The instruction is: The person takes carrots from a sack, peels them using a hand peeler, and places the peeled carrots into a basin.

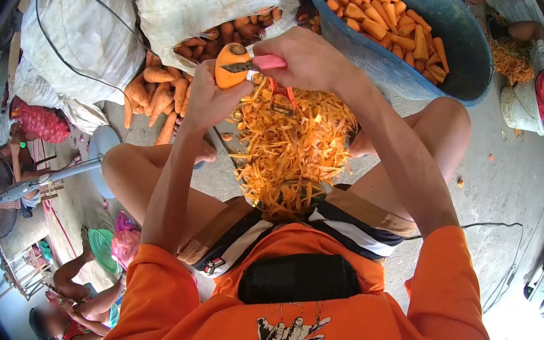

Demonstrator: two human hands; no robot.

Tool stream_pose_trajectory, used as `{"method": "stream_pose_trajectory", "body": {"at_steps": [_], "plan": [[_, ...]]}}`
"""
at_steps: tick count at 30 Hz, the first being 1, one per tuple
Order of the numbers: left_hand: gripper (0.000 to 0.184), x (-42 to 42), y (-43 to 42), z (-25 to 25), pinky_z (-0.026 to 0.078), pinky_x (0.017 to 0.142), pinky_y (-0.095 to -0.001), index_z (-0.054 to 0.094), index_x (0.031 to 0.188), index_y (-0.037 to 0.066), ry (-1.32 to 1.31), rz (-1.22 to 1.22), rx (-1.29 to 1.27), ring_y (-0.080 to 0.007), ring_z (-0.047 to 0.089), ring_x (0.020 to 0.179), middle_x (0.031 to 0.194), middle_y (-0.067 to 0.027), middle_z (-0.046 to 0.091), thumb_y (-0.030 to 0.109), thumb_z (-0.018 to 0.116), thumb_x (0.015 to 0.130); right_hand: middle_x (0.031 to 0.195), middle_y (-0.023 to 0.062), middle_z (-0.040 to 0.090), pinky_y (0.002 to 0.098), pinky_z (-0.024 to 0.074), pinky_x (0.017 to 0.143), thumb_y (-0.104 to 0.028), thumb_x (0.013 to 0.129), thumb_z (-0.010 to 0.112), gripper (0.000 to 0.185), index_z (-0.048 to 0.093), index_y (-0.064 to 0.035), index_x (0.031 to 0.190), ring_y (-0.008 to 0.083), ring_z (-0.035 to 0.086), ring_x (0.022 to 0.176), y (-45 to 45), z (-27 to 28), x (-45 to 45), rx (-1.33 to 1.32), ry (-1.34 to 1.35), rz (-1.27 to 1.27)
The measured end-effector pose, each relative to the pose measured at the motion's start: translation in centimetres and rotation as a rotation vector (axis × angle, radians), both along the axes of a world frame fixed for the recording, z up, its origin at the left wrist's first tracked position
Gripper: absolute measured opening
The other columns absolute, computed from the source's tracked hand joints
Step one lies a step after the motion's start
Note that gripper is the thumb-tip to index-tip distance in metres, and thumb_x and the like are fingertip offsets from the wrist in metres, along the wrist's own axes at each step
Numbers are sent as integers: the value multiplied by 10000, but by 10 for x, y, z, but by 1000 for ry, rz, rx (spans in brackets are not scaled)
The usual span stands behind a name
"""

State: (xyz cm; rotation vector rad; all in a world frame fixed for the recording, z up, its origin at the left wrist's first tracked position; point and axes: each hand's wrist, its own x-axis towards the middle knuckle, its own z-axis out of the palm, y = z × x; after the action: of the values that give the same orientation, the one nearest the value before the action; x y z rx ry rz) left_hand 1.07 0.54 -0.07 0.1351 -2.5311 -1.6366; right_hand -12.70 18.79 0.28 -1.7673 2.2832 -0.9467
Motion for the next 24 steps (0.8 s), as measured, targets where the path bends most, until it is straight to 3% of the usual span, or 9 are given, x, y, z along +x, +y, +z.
{"method": "stream_pose_trajectory", "body": {"at_steps": [3,7,9,11,12,16,18,22,24], "plan": [[385,9,2,14,504,759,-277,598,1090,27,-152,58,-79,-76,593,826,898,18,639,166,808,798,933,202,730,484,550,789,-204,875,753,318,720,-53,1153,413,699,890,-2,-4,0,38,-1,-37],[563,13,-9,10,503,849,-291,531,1216,34,-332,16,52,-99,596,930,995,5,625,203,854,787,807,233,646,485,494,676,-242,907,732,250,666,-16,988,466,623,787,-6,-11,-5,20,-100,-47],[408,16,-17,-19,529,819,-323,668,981,2,-98,-47,15,-140,650,875,933,-46,673,263,867,738,818,229,658,485,500,693,-283,923,726,278,668,-15,973,459,633,805,-5,-20,-23,129,-134,-76],[441,18,-7,-41,527,833,-329,659,996,3,-95,-40,69,-152,650,886,937,-49,662,287,875,736,809,183,700,503,536,776,-345,921,718,319,694,-28,932,414,683,812,11,-61,-54,306,32,-324],[458,20,-6,-43,525,840,-332,654,1004,3,-91,-20,105,-159,650,892,939,-50,656,299,879,735,794,173,699,494,529,757,-386,917,730,356,685,-36,873,388,690,803,16,-78,-72,180,41,-342],[544,25,-3,-20,526,839,-347,633,1078,-17,-130,83,7,-175,658,911,968,-79,674,316,890,734,763,154,682,447,522,706,-434,922,736,403,688,-40,855,331,679,731,29,-19,-85,210,-71,-445],[613,19,4,1,533,828,-365,645,1118,-22,-433,-95,63,-220,688,936,995,-135,714,394,871,729,727,111,652,402,511,673,-470,933,732,421,714,-54,875,240,651,677,43,-2,-90,38,-111,-444],[668,5,17,-65,545,828,-397,695,1138,0,-757,-233,-259,-278,716,952,1013,-175,744,498,834,715,736,30,656,316,443,559,-394,950,753,323,740,-71,949,107,540,584,75,36,-100,-280,-187,-412],[671,-10,30,-85,552,828,-389,758,1090,37,-878,-537,-373,-274,725,941,1017,-171,754,595,816,720,847,-38,669,257,464,686,-284,994,733,243,711,-46,1038,54,593,770,89,51,-104,-401,-117,-541]]}}
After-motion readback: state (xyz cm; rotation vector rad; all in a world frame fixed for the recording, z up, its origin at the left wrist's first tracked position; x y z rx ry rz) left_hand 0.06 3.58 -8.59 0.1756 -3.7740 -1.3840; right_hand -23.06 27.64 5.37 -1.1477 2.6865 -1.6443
